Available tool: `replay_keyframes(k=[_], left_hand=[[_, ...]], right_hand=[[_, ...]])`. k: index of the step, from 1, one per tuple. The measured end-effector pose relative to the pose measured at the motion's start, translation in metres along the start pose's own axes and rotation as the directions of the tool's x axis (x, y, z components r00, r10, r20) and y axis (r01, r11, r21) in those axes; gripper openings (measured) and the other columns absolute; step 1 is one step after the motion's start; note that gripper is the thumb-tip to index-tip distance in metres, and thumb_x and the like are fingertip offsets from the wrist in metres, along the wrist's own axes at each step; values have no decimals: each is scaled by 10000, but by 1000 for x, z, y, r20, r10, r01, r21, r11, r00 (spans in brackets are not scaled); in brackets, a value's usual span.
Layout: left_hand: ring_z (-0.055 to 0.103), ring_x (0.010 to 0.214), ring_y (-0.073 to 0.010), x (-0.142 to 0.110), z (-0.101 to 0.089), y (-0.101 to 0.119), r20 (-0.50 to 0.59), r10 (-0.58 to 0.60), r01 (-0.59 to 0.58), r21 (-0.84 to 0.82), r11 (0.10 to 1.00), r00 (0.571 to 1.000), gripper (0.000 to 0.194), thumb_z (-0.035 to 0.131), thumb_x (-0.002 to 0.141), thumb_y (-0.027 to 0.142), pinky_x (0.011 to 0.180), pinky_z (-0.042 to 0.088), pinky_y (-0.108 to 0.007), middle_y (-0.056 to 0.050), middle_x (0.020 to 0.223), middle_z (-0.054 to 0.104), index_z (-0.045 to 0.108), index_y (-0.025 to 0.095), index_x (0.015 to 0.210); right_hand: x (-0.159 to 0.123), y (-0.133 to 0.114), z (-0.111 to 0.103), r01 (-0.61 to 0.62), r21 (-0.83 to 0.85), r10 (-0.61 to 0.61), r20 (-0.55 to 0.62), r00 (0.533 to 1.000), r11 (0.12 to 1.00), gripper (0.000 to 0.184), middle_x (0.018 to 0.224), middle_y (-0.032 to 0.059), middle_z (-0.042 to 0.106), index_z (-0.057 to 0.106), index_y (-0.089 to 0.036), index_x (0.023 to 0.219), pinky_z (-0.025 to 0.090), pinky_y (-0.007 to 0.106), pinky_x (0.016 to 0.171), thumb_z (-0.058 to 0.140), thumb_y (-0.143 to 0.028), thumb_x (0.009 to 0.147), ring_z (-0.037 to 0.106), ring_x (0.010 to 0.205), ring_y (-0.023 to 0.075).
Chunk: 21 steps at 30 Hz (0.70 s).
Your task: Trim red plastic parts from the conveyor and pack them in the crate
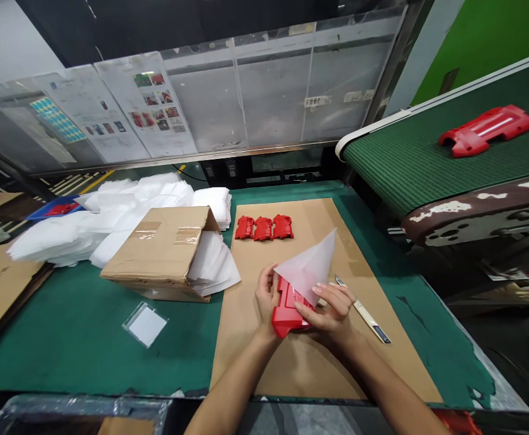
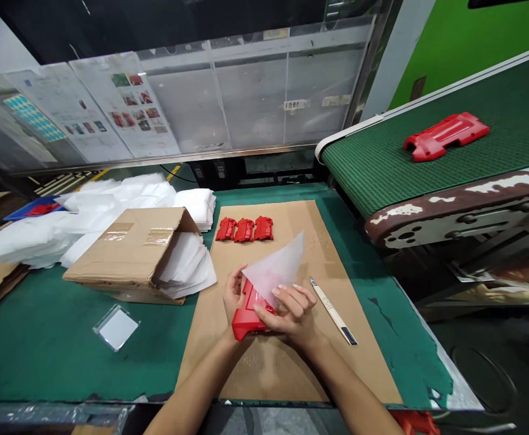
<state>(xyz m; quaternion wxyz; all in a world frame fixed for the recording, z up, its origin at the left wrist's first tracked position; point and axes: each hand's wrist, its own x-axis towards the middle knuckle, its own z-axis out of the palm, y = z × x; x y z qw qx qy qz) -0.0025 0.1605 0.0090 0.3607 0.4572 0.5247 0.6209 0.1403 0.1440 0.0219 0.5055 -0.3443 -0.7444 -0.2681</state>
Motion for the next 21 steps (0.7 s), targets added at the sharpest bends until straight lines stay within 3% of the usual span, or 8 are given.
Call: replay_keyframes(k=[2, 5, 9, 12, 15, 16, 19, 21], left_hand=[[655, 986, -200, 1, -5, -1, -51, 63, -63, 5, 998, 997, 334, 522, 908, 459, 879, 515, -328, -87, 1098, 685, 627, 220, 1116], [651, 992, -211, -2, -9, -1, -72, 136, -136, -2, 991, 988, 446, 560, 854, 595, 918, 498, -359, -93, 1054, 687, 628, 212, 1073], [672, 880, -203, -5, -10, 11, 14, 138, -137, -67, 988, 990, 495, 614, 780, 667, 834, 536, -340, -78, 917, 699, 657, 199, 933], [619, 621, -121, 2, -11, 25, 100, 59, -46, -127, 991, 993, 388, 624, 825, 569, 597, 522, -245, -29, 799, 674, 647, 195, 924], [483, 418, -65, 13, -15, 37, 185, -37, 72, -183, 981, 982, 335, 651, 818, 504, 401, 398, -184, 32, 650, 605, 628, 185, 919], [473, 401, -62, 16, -16, 39, 202, -61, 102, -199, 975, 978, 339, 663, 802, 501, 382, 376, -177, 42, 622, 586, 622, 181, 906], [469, 378, -55, 19, -18, 42, 211, -107, 158, -239, 958, 972, 350, 677, 773, 500, 368, 353, -165, 60, 594, 564, 603, 179, 891], [458, 359, -49, 19, -18, 43, 204, -125, 176, -255, 951, 971, 341, 679, 766, 490, 364, 345, -161, 71, 577, 556, 591, 182, 882]], right_hand=[[-1, 1, 0, -53, 23, 53, 7, 999, 998, 534, 1004, 16, 418, 587, -420, 1191, 446, 319, 799, 672, -77, 791, 508, 895, 154], [-5, 5, 2, -205, 75, 198, 82, 977, 976, 593, 891, 8, 442, 480, -411, 1335, 425, 280, 657, 541, -62, 859, 491, 742, 149], [-8, 9, 7, -425, 246, 350, 299, 888, 871, 517, 941, 37, 618, 412, -311, 1388, 471, 287, 617, 589, -285, 903, 601, 749, 185], [-2, 7, 8, -677, 377, 497, 473, 727, 632, 517, 1118, 75, 661, 508, -270, 1259, 533, 330, 757, 687, -476, 819, 657, 949, 239], [7, 3, 9, -853, 445, 558, 649, 516, 272, 626, 1175, 81, 657, 545, -256, 1181, 541, 356, 828, 777, -568, 691, 650, 1029, 257], [9, 3, 8, -872, 462, 550, 692, 468, 161, 681, 1192, 87, 650, 543, -254, 1183, 541, 359, 834, 796, -594, 650, 646, 1043, 261], [12, 2, 8, -853, 515, 517, 753, 406, -80, 774, 1129, 92, 664, 518, -253, 1209, 546, 348, 769, 763, -693, 623, 658, 957, 246], [13, 1, 8, -843, 516, 531, 762, 372, -150, 680, 955, 59, 678, 514, -257, 1191, 531, 316, 652, 653, -731, 723, 649, 784, 205]])
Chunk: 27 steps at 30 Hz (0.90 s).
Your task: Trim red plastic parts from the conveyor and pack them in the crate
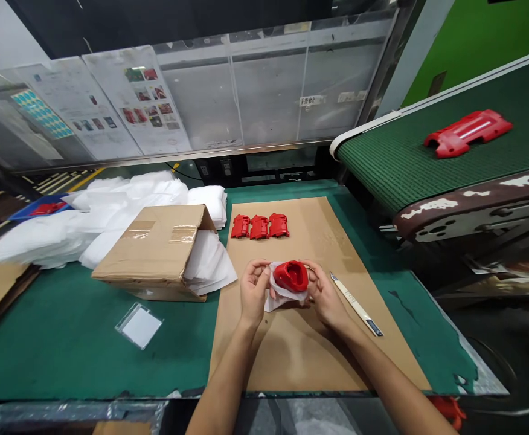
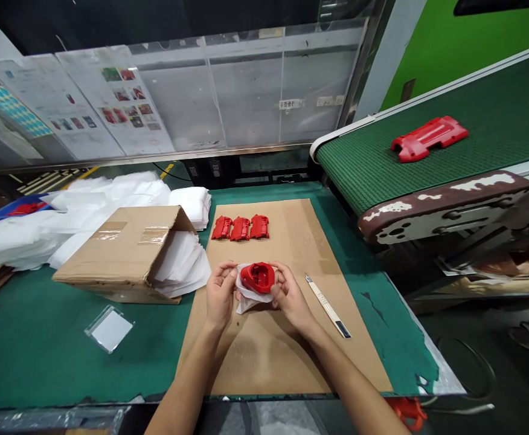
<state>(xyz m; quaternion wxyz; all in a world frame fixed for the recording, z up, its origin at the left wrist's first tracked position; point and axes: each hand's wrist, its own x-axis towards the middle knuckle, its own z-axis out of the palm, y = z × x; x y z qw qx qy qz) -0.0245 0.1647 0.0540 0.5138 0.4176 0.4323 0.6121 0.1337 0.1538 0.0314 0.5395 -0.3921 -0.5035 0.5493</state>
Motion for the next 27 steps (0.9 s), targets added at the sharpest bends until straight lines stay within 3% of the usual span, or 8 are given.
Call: replay_keyframes(k=[4, 8, 12, 20, 27], left_hand=[[471, 345, -53, 0, 1, 3, -2, -18, 18, -6, 1000, 1000, 320, 715, 733, 454, 365, 355, -164, 73, 553, 569, 579, 182, 832], [492, 349, -66, 0, 0, 7, 1, -19, 19, 7, 1000, 1000, 317, 740, 706, 441, 357, 368, -169, 72, 532, 574, 583, 186, 810], [460, 320, -55, -2, -1, 9, 1, -25, 25, 24, 999, 1000, 304, 743, 697, 430, 327, 331, -158, 86, 500, 539, 599, 185, 804], [357, 295, -20, -3, -5, 18, 87, -81, 76, 60, 995, 993, 287, 740, 666, 387, 309, 311, -153, 103, 499, 484, 645, 177, 835], [300, 316, -13, 3, -12, 17, 81, -84, 78, 72, 994, 993, 325, 714, 685, 431, 329, 288, -160, 113, 550, 462, 612, 201, 889]], right_hand=[[0, -1, 2, -11, 30, 13, -87, 996, 999, 457, 720, -24, 599, 504, -272, 1073, 444, 257, 489, 580, -654, 834, 525, 537, 133], [-1, 2, 5, 17, 82, -2, -172, 985, 996, 427, 637, -70, 530, 455, -262, 999, 367, 215, 418, 632, -605, 816, 439, 444, 93], [-5, 3, 6, 86, -5, -83, -293, 952, 996, 391, 601, -89, 492, 437, -261, 959, 327, 198, 391, 641, -566, 826, 417, 417, 81], [-8, -1, 2, 161, -100, -182, -249, 951, 982, 343, 690, -50, 529, 483, -250, 882, 351, 199, 414, 673, -524, 803, 442, 462, 73], [-2, -1, -3, 60, 118, -31, -233, 972, 991, 409, 637, -84, 504, 442, -259, 915, 304, 176, 367, 701, -537, 765, 408, 417, 63]])
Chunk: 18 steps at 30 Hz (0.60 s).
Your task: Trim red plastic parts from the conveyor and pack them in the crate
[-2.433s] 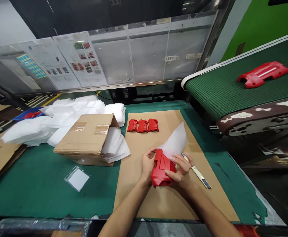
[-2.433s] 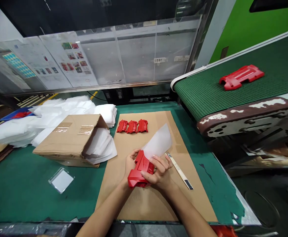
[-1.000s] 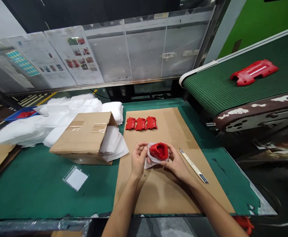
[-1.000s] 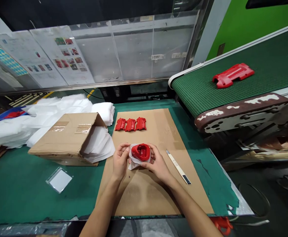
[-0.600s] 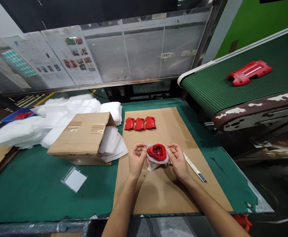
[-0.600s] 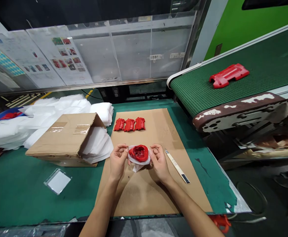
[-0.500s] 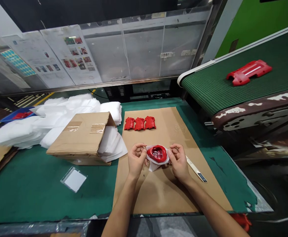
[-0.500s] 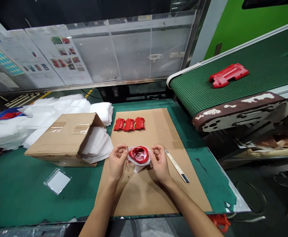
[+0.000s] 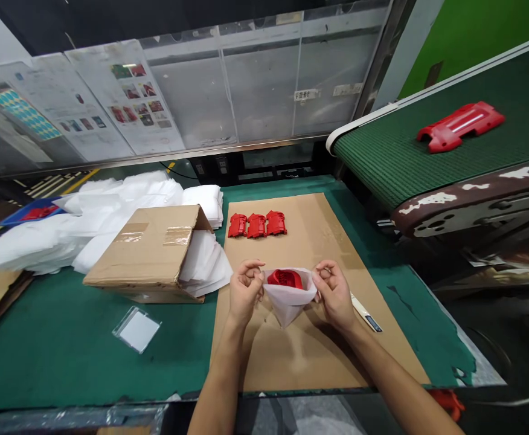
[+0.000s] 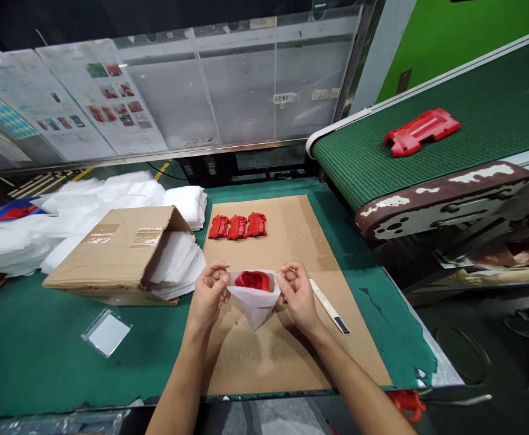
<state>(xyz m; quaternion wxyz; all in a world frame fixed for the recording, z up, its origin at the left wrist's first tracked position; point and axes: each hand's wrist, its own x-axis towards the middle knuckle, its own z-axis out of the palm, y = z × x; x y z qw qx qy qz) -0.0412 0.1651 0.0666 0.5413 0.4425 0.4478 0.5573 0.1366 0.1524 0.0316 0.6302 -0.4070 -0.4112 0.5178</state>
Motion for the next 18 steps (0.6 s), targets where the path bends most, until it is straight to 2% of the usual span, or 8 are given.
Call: replay_keyframes(k=[6, 8, 9, 10, 12, 14, 16, 18], left_hand=[[358, 392, -40, 11, -22, 3, 103, -20, 12, 76, 997, 994, 388, 743, 723, 465, 410, 335, -174, 101, 542, 436, 658, 194, 988], [532, 566, -82, 14, -33, 6, 126, 14, -26, 97, 995, 992, 594, 813, 631, 531, 560, 462, -199, 52, 683, 552, 652, 209, 1104], [619, 752, -130, 14, -38, 8, 177, 27, -50, 126, 991, 984, 756, 852, 540, 573, 700, 516, -236, 1, 845, 625, 635, 218, 1171], [634, 982, -200, 13, -42, 11, 267, 23, -71, 174, 982, 963, 929, 878, 444, 606, 862, 519, -291, -61, 1061, 646, 604, 225, 1246], [447, 1345, -326, 7, -45, 17, 483, -55, -118, 320, 940, 874, 1187, 892, 356, 623, 1111, 382, -408, -153, 1445, 474, 481, 234, 1399], [300, 1454, -343, -4, -39, 24, 579, -150, -175, 467, 867, 801, 1246, 888, 456, 579, 1187, 264, -472, -171, 1573, 311, 300, 255, 1507], [313, 1454, -321, -16, -24, 29, 528, -149, -208, 557, 804, 836, 1184, 878, 570, 472, 1190, 257, -486, -166, 1559, 341, 217, 273, 1531], [399, 1405, -310, -24, -6, 31, 467, -87, -251, 613, 749, 880, 1087, 870, 611, 364, 1161, 316, -477, -152, 1485, 446, 268, 278, 1513]], right_hand=[[8, 4, 3, -98, 69, 96, 28, 995, 993, 444, 581, -104, 478, 436, -252, 877, 292, 180, 368, 729, -543, 716, 369, 387, 56], [10, 3, 4, -118, 94, 113, 54, 992, 989, 453, 586, -100, 493, 439, -247, 869, 291, 184, 371, 736, -547, 704, 371, 385, 54], [11, 2, 4, -125, 108, 118, 70, 991, 986, 459, 587, -99, 501, 440, -247, 872, 292, 187, 373, 738, -550, 698, 378, 385, 57], [11, 0, 4, -131, 123, 121, 88, 989, 984, 467, 584, -98, 506, 441, -247, 880, 294, 189, 374, 740, -553, 694, 387, 385, 60], [11, -5, 4, -139, 152, 120, 128, 985, 979, 486, 567, -102, 506, 435, -251, 900, 303, 193, 380, 744, -560, 688, 407, 384, 70], [9, -8, 5, -149, 175, 118, 174, 978, 973, 498, 553, -105, 507, 430, -254, 918, 317, 196, 386, 750, -557, 685, 426, 381, 78], [6, -11, 6, -166, 186, 122, 226, 966, 968, 492, 568, -98, 534, 434, -252, 933, 335, 201, 396, 751, -543, 695, 443, 381, 83], [2, -12, 6, -186, 188, 131, 272, 953, 964, 481, 601, -81, 571, 444, -249, 937, 360, 208, 410, 757, -526, 699, 469, 398, 88]])
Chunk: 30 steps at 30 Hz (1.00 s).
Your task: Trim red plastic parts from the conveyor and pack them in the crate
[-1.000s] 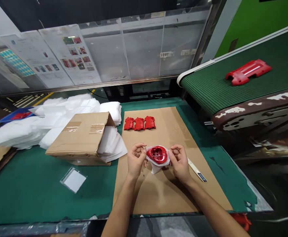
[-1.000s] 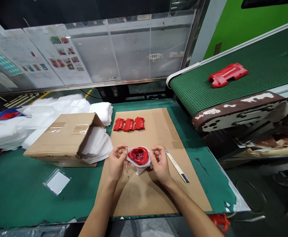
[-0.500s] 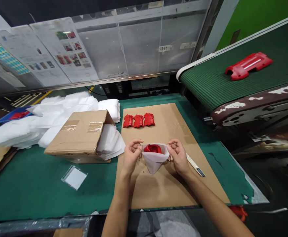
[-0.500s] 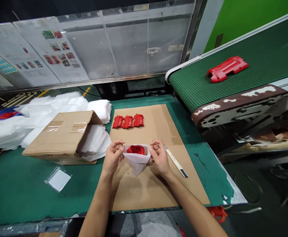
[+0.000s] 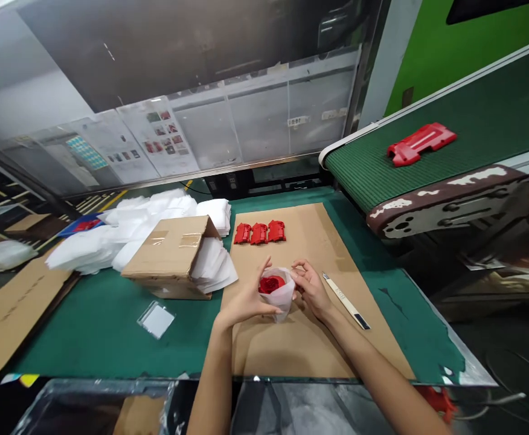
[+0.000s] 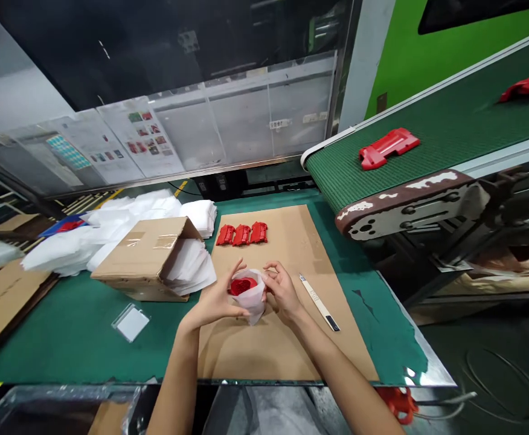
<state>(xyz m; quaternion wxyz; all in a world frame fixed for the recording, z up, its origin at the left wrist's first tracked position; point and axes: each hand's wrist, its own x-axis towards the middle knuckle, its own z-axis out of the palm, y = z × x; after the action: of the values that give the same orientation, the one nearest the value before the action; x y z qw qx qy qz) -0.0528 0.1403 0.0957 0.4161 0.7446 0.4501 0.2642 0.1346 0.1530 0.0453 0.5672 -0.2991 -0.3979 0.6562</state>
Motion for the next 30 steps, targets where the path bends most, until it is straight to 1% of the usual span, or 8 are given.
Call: replay_keyframes(k=[4, 8, 11, 15, 19, 22, 26, 30], left_hand=[[579, 1212, -316, 7, 20, 14, -41, 107, -97, 193, 976, 993, 900, 827, 643, 260, 1030, 458, -452, -163, 1317, 591, 416, 215, 1442], [644, 1083, -311, -5, 22, 13, -88, 53, -35, 203, 979, 995, 817, 806, 599, 170, 940, 502, -411, -125, 1181, 673, 525, 225, 1364], [662, 1014, -301, -38, 5, 18, -147, -3, 38, 234, 972, 989, 842, 791, 553, 120, 893, 513, -383, -91, 1096, 701, 549, 242, 1350], [647, 1075, -297, -120, -43, 39, -331, -57, 136, 220, 966, 942, 811, 768, 557, 120, 924, 502, -373, -96, 1184, 678, 567, 225, 1335], [647, 1117, -285, -226, -85, 55, -591, -258, 348, 42, 937, 765, 802, 799, 521, 122, 992, 477, -373, -69, 1198, 687, 605, 224, 1293], [640, 1136, -290, -297, -89, 34, -666, -419, 597, 49, 801, 617, 865, 813, 538, 168, 973, 493, -373, -61, 1237, 670, 540, 240, 1355], [588, 1220, -321, -351, -49, -46, -651, -631, 851, 45, 524, 423, 818, 753, 661, 195, 980, 501, -425, -98, 1338, 604, 440, 224, 1416], [566, 1244, -323, -360, 11, -137, -642, -701, 895, -54, 443, 309, 700, 735, 732, 175, 999, 501, -438, -186, 1353, 568, 456, 120, 1371]], right_hand=[[-6, 0, 0, -54, -7, 54, 71, 996, 999, 468, 598, -72, 574, 471, -238, 882, 357, 213, 411, 789, -502, 663, 472, 407, 92], [-12, 0, -4, -114, -16, 115, 114, 987, 993, 440, 546, -92, 494, 490, -248, 882, 300, 219, 393, 752, -538, 680, 405, 382, 88], [-17, 0, -6, -146, -16, 146, 132, 980, 989, 361, 556, -86, 461, 497, -268, 871, 304, 223, 423, 704, -526, 728, 397, 424, 93], [-21, 5, -4, -141, -49, 146, 94, 985, 989, 234, 555, -60, 433, 565, -269, 811, 289, 220, 429, 729, -414, 730, 383, 469, 103], [-25, 18, -2, -166, -195, 194, 135, 972, 967, 253, 549, -40, 458, 606, -273, 781, 336, 254, 433, 773, -436, 684, 419, 475, 126], [-31, 36, -3, -166, -402, 232, 120, 965, 901, 338, 569, -16, 530, 617, -269, 794, 396, 286, 472, 805, -502, 638, 488, 519, 153], [-35, 58, -3, -246, -710, 369, 21, 929, 659, 520, 614, 9, 605, 631, -242, 799, 467, 314, 532, 804, -658, 539, 546, 559, 168], [-38, 64, 5, -274, -822, 385, -72, 920, 500, 628, 659, 18, 630, 633, -231, 781, 502, 337, 541, 774, -750, 456, 573, 582, 186]])
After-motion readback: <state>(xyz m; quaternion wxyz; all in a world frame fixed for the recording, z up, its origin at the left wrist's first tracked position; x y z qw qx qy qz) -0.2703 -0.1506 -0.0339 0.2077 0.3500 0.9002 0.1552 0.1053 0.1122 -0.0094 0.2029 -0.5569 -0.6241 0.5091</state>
